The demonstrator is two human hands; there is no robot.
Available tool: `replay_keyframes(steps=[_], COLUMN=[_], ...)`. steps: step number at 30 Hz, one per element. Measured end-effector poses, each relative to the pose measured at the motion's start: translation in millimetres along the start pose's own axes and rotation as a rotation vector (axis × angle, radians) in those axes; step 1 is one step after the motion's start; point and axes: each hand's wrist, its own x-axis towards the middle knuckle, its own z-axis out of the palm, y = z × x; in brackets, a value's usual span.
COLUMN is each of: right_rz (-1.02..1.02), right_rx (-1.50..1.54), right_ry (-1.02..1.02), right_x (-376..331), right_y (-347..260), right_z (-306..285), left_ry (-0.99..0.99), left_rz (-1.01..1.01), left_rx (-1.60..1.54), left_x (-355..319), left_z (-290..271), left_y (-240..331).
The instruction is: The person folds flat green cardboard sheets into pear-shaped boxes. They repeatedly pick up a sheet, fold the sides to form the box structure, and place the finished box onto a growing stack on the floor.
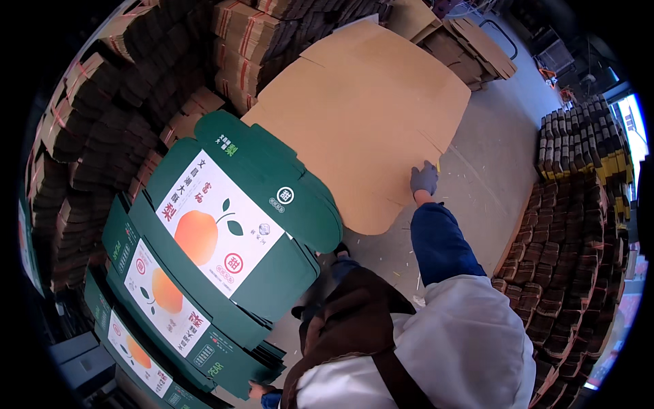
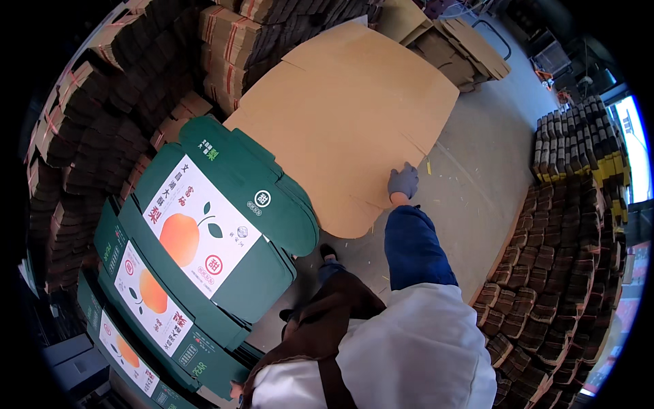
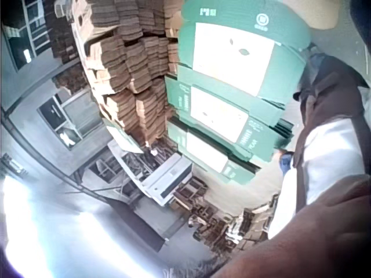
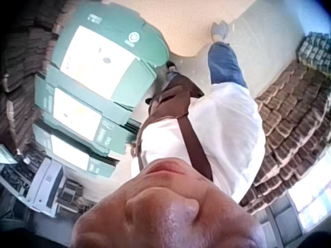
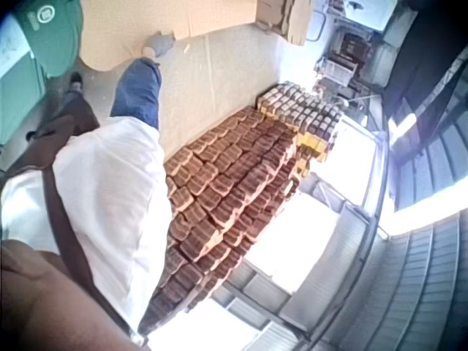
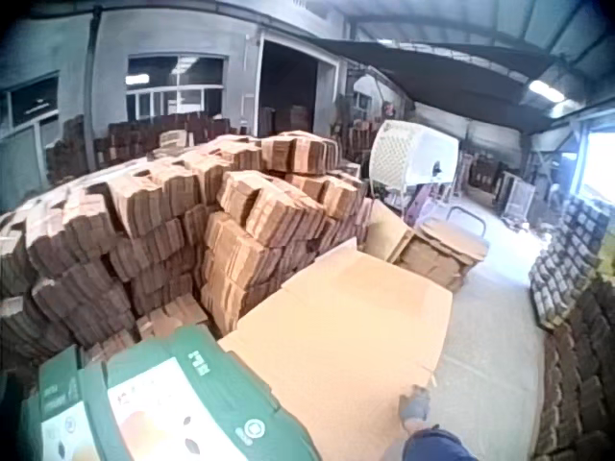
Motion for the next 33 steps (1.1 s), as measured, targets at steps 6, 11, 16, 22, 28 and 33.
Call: replay_keyframes(steps=[6, 11, 16, 22, 28, 33], right_rz=[-0.063, -0.178, -0.195, -0.197, -0.283, -0.298], right_rx=[-0.065, -0.245, -0.363, -0.457, -0.121, 0.165], right_ry=[-0.096, -0.195, -0.351, -0.311, -0.553, -0.709], right_x=[166.3, 220.0, 240.2, 267.7, 329.7, 297.9], right_y=[85.6, 58.3, 35.1, 48.1, 66.4, 31.0], right_z=[-18.7, -30.4, -48.4, -50.8, -86.0, -151.4], left_ry=[-0.26, -0.33, -0.373, -0.398, -0.385, -0.341], left_rz=[0.821, 0.942, 0.883, 0.832, 0.902, 0.914], left_rx=[0.331, 0.457, 0.522, 0.528, 0.521, 0.569], left_x=[-97.9, -88.9, -74.0, -95.4, -92.9, -100.5], left_z=[68.6, 119.6, 116.5, 112.9, 118.7, 103.4], left_y=[194.3, 238.8, 237.9, 268.3, 250.5, 255.3])
